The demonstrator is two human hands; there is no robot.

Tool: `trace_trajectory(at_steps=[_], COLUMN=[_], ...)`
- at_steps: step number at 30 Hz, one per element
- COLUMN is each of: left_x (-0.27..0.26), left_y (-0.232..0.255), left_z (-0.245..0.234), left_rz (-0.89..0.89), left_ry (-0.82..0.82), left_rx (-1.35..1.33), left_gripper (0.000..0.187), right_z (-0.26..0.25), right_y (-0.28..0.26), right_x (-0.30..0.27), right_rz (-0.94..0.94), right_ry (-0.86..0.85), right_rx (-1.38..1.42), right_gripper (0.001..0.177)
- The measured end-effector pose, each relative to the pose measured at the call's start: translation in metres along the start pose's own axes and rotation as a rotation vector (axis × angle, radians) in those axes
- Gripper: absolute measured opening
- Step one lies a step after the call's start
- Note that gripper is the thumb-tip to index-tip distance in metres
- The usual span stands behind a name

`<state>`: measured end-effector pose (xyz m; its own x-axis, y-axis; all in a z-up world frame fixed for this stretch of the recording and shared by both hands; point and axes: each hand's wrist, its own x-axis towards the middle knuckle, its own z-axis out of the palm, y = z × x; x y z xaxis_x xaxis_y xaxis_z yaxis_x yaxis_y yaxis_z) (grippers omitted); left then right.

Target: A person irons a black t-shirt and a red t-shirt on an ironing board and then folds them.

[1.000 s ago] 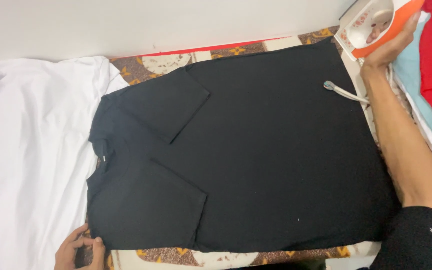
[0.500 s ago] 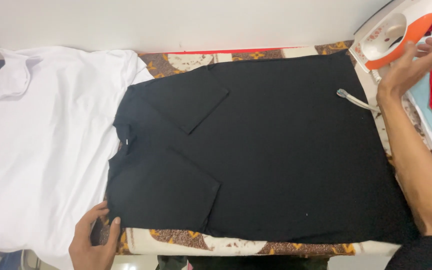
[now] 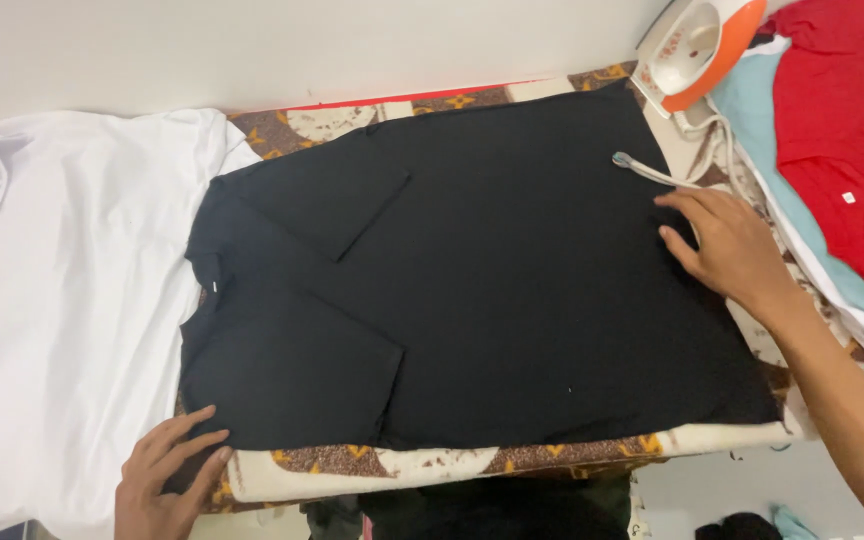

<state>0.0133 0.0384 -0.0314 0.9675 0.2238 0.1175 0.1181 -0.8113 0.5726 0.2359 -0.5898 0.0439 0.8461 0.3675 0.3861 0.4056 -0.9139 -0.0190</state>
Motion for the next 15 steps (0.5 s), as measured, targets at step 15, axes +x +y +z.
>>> trace_trajectory(at_steps=[15], left_x=[0.0], left_y=[-0.034], left_z=[0.01], left_rz=[0.021], left_ry=[-0.006], left_rx=[0.014], left_gripper=[0.02], right_z=[0.071], right_y=[0.111], right_x=[0.053], right_rz=[0.273], right_ry=[0.142], right_rx=[-0.063], right_gripper=[0.014])
